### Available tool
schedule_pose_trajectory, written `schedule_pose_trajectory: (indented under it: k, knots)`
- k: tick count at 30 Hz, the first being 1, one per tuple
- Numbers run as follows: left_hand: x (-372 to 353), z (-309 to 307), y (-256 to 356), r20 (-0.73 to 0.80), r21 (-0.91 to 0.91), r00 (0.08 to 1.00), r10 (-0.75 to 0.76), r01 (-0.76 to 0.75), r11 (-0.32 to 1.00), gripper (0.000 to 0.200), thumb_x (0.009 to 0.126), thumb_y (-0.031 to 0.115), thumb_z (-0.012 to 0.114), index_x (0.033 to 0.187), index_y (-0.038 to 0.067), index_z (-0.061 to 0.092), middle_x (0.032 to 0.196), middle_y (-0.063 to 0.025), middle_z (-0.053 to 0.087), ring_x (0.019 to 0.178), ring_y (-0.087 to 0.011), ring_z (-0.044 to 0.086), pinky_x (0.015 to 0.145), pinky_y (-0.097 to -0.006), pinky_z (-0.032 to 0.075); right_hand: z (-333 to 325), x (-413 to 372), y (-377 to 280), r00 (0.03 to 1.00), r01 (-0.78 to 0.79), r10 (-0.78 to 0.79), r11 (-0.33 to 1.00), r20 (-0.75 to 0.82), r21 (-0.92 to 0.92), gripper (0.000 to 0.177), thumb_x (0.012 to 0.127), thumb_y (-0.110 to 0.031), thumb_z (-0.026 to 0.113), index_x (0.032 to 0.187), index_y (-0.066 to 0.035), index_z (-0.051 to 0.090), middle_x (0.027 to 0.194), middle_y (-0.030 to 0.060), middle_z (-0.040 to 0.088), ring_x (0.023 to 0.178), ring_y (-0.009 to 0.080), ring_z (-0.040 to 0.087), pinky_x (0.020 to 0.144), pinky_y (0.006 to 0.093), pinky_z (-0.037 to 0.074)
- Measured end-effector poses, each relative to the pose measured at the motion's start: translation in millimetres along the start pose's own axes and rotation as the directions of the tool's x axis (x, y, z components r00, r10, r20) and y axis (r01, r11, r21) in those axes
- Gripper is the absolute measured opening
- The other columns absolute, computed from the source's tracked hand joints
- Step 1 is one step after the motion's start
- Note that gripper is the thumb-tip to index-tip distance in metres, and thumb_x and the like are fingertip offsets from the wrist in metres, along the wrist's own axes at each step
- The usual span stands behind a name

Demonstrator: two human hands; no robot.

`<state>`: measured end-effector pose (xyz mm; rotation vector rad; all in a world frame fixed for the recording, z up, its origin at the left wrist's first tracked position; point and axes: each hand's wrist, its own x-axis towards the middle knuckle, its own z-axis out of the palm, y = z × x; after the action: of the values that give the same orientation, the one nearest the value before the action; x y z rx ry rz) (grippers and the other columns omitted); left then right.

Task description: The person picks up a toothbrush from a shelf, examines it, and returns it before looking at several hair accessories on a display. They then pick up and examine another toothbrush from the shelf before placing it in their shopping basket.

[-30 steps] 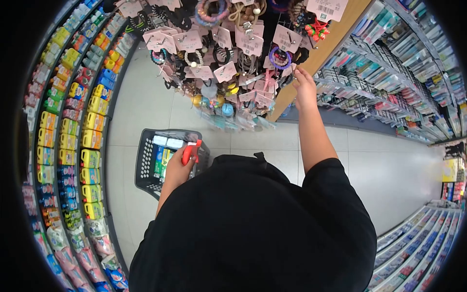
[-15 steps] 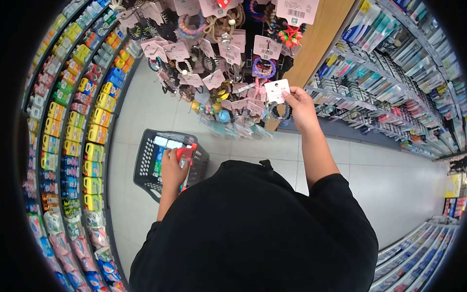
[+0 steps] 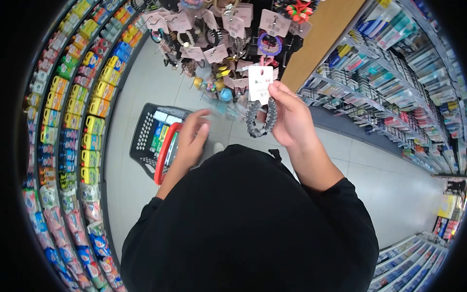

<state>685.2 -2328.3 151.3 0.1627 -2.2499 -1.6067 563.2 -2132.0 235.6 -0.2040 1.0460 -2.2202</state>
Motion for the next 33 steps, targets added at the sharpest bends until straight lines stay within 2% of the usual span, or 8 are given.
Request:
schedule_pose_trajectory:
  k: [3, 7, 11, 17, 21, 24, 28, 33]
  knots:
    - [11, 16, 14, 0.325, -0.344, 0.943, 0.071, 0.048, 0.938, 0.035, 0.095, 0.034, 0.046, 0.110, 0.003, 0.055, 0.096, -0.0097, 0.061, 0.088, -0.0196, 0.059, 0.078, -0.0311, 0.044, -8, 7, 18, 0.911, -0.339, 0.121, 0.765, 0.393, 0.548, 0.020, 0.092, -0.025, 0.043, 0.097, -0.007, 0.050, 0.078, 0.0032, 0.044, 0.069, 0.0158, 0.046, 0.061, 0.0330, 0.041]
    - [7, 19, 32, 0.631, -0.327, 0.765, 0.129, 0.111, 0.938, 0.039, 0.096, 0.038, 0.042, 0.097, 0.003, 0.060, 0.081, -0.0066, 0.064, 0.077, -0.0161, 0.060, 0.071, -0.0282, 0.045, -8, 8, 36, 0.649, -0.639, 0.005, 0.547, 0.761, 0.541, 0.028, 0.092, -0.033, 0.046, 0.085, -0.007, 0.045, 0.068, 0.0036, 0.040, 0.056, 0.0148, 0.040, 0.049, 0.0277, 0.038]
    - [9, 16, 38, 0.621, -0.260, 0.783, 0.029, 0.171, 0.950, 0.040, 0.095, 0.039, 0.043, 0.092, 0.003, 0.061, 0.082, -0.0064, 0.063, 0.073, -0.0141, 0.060, 0.066, -0.0261, 0.045, -16, 8, 37, 0.644, -0.642, -0.009, 0.538, 0.765, 0.547, 0.023, 0.095, -0.028, 0.041, 0.083, -0.009, 0.041, 0.067, 0.0046, 0.039, 0.057, 0.0147, 0.041, 0.044, 0.0267, 0.041]
    - [10, 28, 18, 0.544, -0.309, 0.835, 0.086, 0.104, 0.945, 0.036, 0.094, 0.036, 0.049, 0.099, 0.002, 0.058, 0.084, -0.0071, 0.061, 0.071, -0.0132, 0.058, 0.067, -0.0248, 0.045, -16, 1, 31, 0.761, -0.547, 0.094, 0.626, 0.642, 0.556, 0.028, 0.092, -0.035, 0.046, 0.088, -0.007, 0.045, 0.068, 0.0036, 0.040, 0.057, 0.0142, 0.040, 0.052, 0.0276, 0.039]
    - [11, 41, 5, 0.366, -0.481, 0.918, 0.150, 0.048, 0.876, 0.039, 0.090, 0.028, 0.056, 0.117, 0.001, 0.047, 0.092, -0.0079, 0.058, 0.076, -0.0124, 0.057, 0.070, -0.0254, 0.045, -18, 3, 25, 0.949, -0.258, 0.240, 0.964, 0.203, 0.064, 0.023, 0.093, -0.021, 0.046, 0.099, -0.001, 0.053, 0.086, 0.0092, 0.059, 0.069, 0.0160, 0.056, 0.062, 0.0288, 0.047]
    - [13, 36, 10, 0.353, -0.396, 0.924, 0.144, 0.008, 0.918, 0.048, 0.087, 0.022, 0.063, 0.125, 0.002, 0.042, 0.097, -0.0081, 0.057, 0.078, -0.0115, 0.057, 0.071, -0.0255, 0.045, -26, 5, 32, 0.999, -0.019, 0.025, 0.967, 0.020, -0.254, 0.018, 0.094, -0.013, 0.047, 0.102, 0.001, 0.054, 0.089, 0.0083, 0.062, 0.072, 0.0131, 0.058, 0.063, 0.0259, 0.048]
    - [15, 35, 16, 0.406, -0.247, 0.911, 0.078, 0.027, 0.969, 0.051, 0.083, 0.018, 0.067, 0.125, 0.003, 0.043, 0.099, -0.0055, 0.059, 0.077, -0.0091, 0.058, 0.070, -0.0242, 0.045, -49, 19, 23, 0.917, 0.299, -0.388, 0.817, -0.086, -0.494, 0.013, 0.094, -0.010, 0.049, 0.098, 0.002, 0.054, 0.082, 0.0072, 0.063, 0.066, 0.0105, 0.057, 0.061, 0.0238, 0.046]
    - [13, 33, 12, 0.403, -0.183, 0.914, 0.041, 0.037, 0.982, 0.043, 0.084, 0.018, 0.066, 0.120, 0.005, 0.048, 0.096, -0.0028, 0.061, 0.076, -0.0081, 0.059, 0.069, -0.0231, 0.045, -71, 35, 13, 0.882, 0.312, -0.439, 0.817, -0.172, -0.486, 0.014, 0.094, -0.011, 0.048, 0.098, 0.002, 0.053, 0.081, 0.0086, 0.063, 0.063, 0.0104, 0.056, 0.059, 0.0234, 0.045]
